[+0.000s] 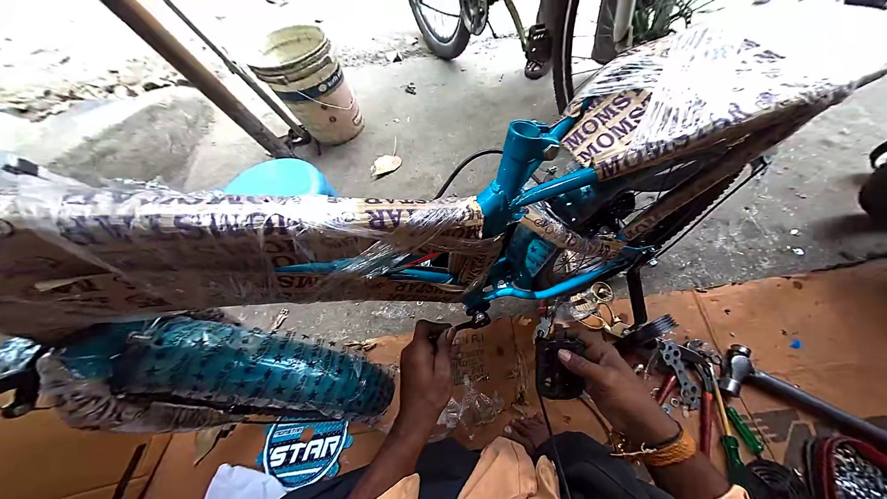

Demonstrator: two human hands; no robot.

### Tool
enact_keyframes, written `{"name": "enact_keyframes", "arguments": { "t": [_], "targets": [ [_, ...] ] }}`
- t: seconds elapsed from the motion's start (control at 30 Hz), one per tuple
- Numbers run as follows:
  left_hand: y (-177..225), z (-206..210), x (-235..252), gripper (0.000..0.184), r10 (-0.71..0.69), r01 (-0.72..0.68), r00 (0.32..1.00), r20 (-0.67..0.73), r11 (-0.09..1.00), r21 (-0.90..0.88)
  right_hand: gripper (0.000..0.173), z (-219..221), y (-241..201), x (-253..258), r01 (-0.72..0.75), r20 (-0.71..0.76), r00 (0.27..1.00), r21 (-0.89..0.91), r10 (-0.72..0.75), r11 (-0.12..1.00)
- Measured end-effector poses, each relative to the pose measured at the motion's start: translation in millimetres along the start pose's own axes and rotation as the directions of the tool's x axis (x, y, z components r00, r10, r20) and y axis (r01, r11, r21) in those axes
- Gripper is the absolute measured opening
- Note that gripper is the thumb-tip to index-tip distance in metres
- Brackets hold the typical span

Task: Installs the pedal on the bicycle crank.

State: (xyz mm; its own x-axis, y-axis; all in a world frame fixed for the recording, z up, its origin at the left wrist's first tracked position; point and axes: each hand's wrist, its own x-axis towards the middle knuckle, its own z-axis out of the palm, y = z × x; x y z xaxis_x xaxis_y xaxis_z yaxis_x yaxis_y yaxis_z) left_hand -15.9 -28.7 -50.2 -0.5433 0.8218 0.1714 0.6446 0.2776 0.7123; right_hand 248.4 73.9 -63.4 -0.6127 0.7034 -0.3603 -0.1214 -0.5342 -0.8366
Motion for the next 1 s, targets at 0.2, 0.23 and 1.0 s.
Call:
{"name": "enact_keyframes", "arguments": {
  "t": [0.2, 0.23, 1.0],
  "targets": [
    [39, 3, 26, 0.030, 0.234, -0.234, 0.970, 0.070, 0.972, -0.004, 0.032, 33, -27, 11, 0.011, 0.147, 0.989, -0.182, 0.016, 0.983],
    [35, 4, 27, 0.032, 0.253, -0.237, 0.964, 0.086, 0.957, -0.167, 0.034, 37, -31, 13, 0.017, 0.169, 0.985, -0.178, 0.014, 0.984],
    [35, -6, 3, 0.136, 0.360, -0.322, 0.893, 0.268, 0.930, -0.177, 0.029, 85, -55, 35, -0.122, 0.188, 0.972, -0.113, 0.142, 0.986]
  ]
}}
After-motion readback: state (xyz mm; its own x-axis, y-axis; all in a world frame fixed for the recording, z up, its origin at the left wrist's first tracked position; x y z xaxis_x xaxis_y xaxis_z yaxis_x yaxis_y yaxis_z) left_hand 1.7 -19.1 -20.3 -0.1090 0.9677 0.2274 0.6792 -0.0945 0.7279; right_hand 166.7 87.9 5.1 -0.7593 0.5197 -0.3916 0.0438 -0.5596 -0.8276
